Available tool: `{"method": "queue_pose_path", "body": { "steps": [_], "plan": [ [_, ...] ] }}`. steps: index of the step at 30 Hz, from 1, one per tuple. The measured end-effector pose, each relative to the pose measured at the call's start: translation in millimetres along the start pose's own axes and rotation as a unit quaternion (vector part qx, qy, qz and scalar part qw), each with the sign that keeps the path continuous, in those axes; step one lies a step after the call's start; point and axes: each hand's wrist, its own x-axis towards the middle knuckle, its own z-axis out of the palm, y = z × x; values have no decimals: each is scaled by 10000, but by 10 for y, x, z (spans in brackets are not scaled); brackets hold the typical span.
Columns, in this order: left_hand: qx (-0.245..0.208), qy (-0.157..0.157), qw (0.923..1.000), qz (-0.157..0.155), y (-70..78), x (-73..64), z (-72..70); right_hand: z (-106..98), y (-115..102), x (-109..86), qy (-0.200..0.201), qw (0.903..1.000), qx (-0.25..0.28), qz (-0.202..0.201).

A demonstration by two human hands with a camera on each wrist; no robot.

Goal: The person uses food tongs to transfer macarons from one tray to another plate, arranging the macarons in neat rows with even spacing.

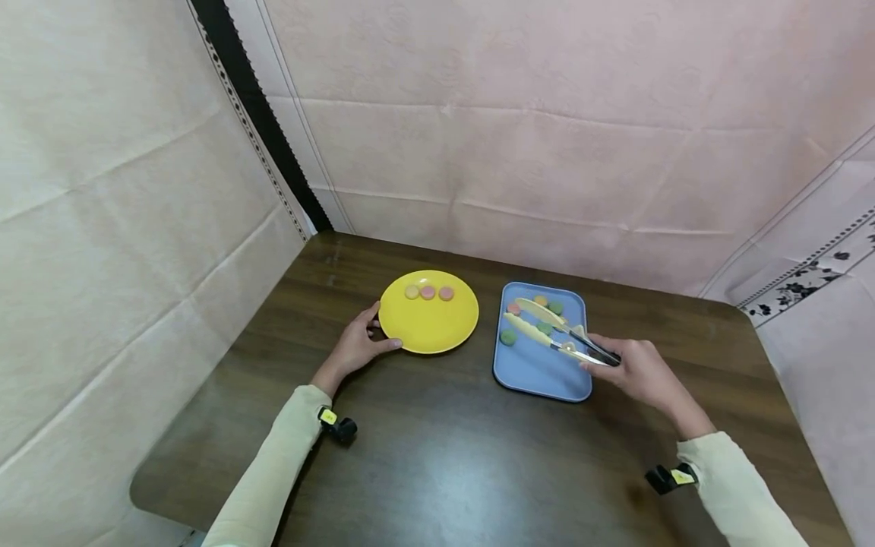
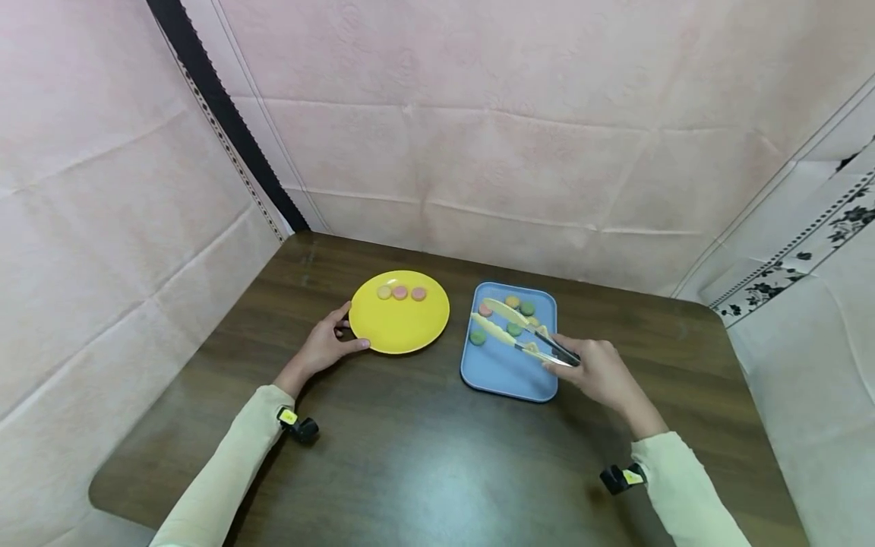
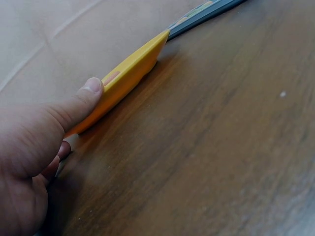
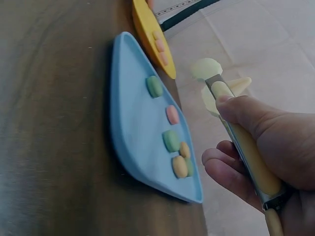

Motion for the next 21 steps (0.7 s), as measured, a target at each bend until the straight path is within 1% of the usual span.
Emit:
{"method": "queue_pose_path", "body": {
  "steps": [7, 11, 17, 21],
  "plan": [
    [51, -17, 10000, 4, -7, 0, -10, 171, 67, -96, -201, 9996, 173, 127],
    [57, -1, 10000, -35, -9, 4, -6, 249, 115, -143, -231, 9996, 148, 89],
    [67, -14, 10000, -25, -8, 1, -12, 316, 164, -194, -298, 9993, 197, 92],
    [46, -13, 10000, -32, -11, 1, -17, 348, 182, -194, -298, 9993, 214, 105]
  ]
}}
